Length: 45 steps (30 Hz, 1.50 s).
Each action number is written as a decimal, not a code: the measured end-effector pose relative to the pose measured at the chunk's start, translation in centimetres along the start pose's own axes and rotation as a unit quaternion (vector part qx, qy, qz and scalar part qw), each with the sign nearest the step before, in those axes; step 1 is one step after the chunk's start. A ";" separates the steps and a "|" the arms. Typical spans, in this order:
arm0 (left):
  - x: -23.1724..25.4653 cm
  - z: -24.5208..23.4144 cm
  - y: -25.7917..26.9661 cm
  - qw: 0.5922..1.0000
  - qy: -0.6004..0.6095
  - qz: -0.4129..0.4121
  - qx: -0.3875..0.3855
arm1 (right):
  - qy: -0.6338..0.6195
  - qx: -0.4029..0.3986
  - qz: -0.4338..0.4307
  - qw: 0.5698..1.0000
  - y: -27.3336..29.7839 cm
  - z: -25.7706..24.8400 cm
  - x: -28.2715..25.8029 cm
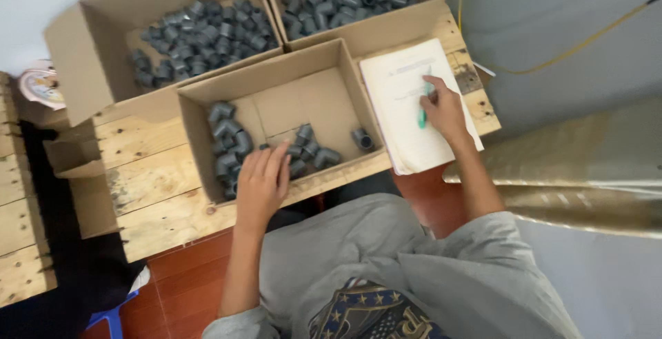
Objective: The person repeatedly picks up gray plastic pipe fittings from a cardboard box, rotates them in both hands to view different angles, and then writes on a notepad with a green pen. This cycle of handling and writing continues throughout the clip.
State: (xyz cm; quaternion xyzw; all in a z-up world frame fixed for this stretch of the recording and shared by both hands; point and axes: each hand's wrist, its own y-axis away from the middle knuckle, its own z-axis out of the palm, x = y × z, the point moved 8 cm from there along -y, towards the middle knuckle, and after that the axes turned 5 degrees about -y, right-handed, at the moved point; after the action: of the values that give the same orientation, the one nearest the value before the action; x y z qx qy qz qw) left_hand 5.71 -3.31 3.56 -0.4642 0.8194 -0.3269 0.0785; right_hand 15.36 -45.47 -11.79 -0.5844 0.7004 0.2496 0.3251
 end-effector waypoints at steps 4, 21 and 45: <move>4.3 0.1 0.7 0.993 -0.094 0.070 0.009 | -0.350 0.019 0.060 0.935 1.7 -2.4 -3.0; 17.9 16.5 0.8 0.969 0.145 0.195 -0.041 | -0.462 0.159 0.044 0.871 -2.4 -4.1 3.8; 17.2 16.5 0.5 0.966 0.137 0.209 -0.060 | -0.110 0.283 -0.074 0.950 -2.6 -4.9 2.8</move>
State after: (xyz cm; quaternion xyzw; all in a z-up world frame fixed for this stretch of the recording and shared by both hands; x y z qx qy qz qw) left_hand 2.93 -24.74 -6.49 -0.2372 0.9194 -0.3137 0.0036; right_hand 16.84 -51.37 -10.51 -0.4876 0.6567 0.0792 0.5698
